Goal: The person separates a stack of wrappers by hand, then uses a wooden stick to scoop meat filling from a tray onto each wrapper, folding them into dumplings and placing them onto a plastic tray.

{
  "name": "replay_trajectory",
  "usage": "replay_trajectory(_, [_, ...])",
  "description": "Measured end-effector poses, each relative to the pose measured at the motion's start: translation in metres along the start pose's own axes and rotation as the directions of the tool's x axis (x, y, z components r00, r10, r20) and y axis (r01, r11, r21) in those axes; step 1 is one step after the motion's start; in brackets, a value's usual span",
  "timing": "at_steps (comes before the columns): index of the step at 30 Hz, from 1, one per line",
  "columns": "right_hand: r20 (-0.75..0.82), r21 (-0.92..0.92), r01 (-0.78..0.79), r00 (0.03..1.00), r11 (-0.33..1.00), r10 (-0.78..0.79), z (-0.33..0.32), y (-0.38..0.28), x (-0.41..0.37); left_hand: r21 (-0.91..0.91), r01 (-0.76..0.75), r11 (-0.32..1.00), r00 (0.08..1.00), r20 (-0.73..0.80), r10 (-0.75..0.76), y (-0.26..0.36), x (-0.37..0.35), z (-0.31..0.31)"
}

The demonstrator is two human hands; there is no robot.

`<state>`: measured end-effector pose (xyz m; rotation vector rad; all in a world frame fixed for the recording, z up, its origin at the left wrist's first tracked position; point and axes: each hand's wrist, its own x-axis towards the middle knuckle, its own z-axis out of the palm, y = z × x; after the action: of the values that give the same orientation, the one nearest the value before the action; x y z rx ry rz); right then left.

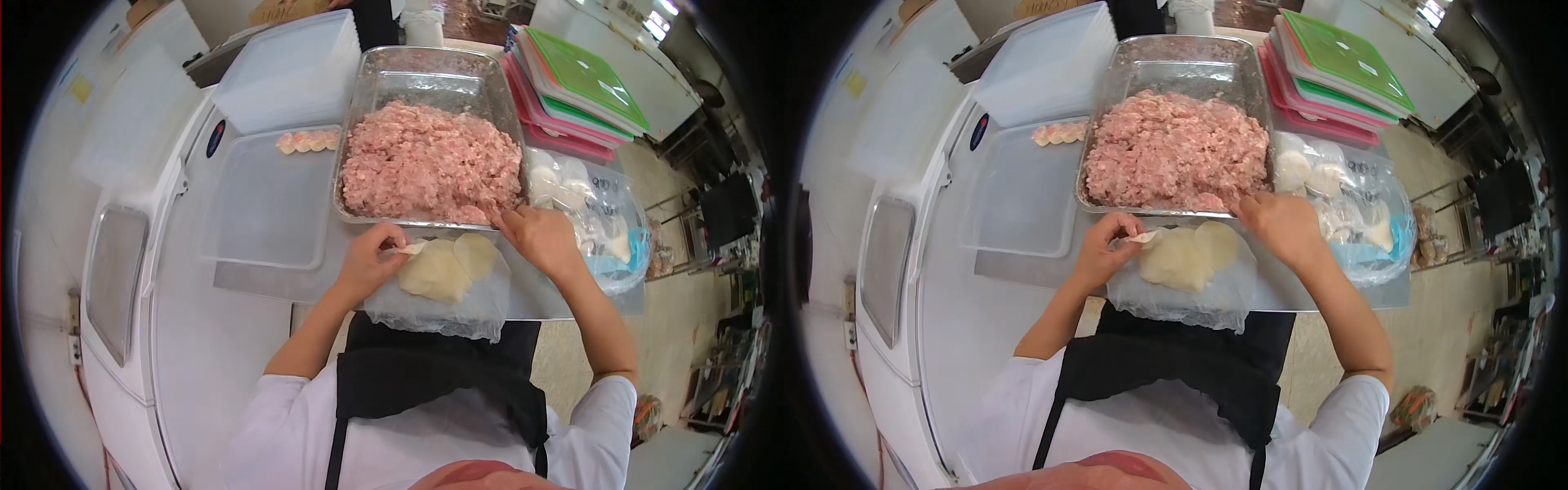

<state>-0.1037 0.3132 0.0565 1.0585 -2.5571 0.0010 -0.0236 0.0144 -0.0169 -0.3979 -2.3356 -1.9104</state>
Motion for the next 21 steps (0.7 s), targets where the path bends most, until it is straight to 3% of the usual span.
replay_trajectory(4, [0.048, 0.045, -0.048, 0.998, 0.998, 0.046, 0.000, -0.018, 0.011, 0.267, -0.173, 0.948, 0.982, 0.113, 0.148, 0.025, 0.009, -0.007])
replay_trajectory(9, [0.186, 0.364, -0.162, 0.978, 0.917, 0.099, 0.000, -0.011, 0.030, 0.503, -0.373, 0.779, 0.927, 0.241, 0.288, 0.047, 0.022, -0.016])
replay_trajectory(10, [0.223, 0.440, -0.188, 0.970, 0.878, 0.096, 0.001, -0.006, 0.034, 0.502, -0.379, 0.778, 0.924, 0.253, 0.287, 0.049, 0.024, -0.020])
replay_trajectory(13, [0.297, 0.292, -0.171, 0.951, 0.941, 0.080, -0.007, -0.002, 0.039, 0.495, -0.410, 0.766, 0.909, 0.294, 0.296, 0.058, 0.029, -0.032])
replay_trajectory(16, [0.276, 0.362, -0.196, 0.956, 0.911, 0.097, -0.008, -0.010, 0.036, 0.449, -0.451, 0.771, 0.889, 0.301, 0.345, 0.067, 0.036, -0.042])
replay_trajectory(18, [0.252, 0.570, -0.254, 0.959, 0.782, 0.128, 0.009, -0.002, 0.031, 0.369, -0.441, 0.818, 0.896, 0.226, 0.382, 0.067, 0.043, -0.041])
replay_trajectory(21, [0.369, 0.759, -0.430, 0.903, 0.489, 0.222, 0.027, 0.022, 0.028, 0.093, -0.184, 0.978, 0.983, 0.039, 0.181, 0.061, 0.059, -0.031])
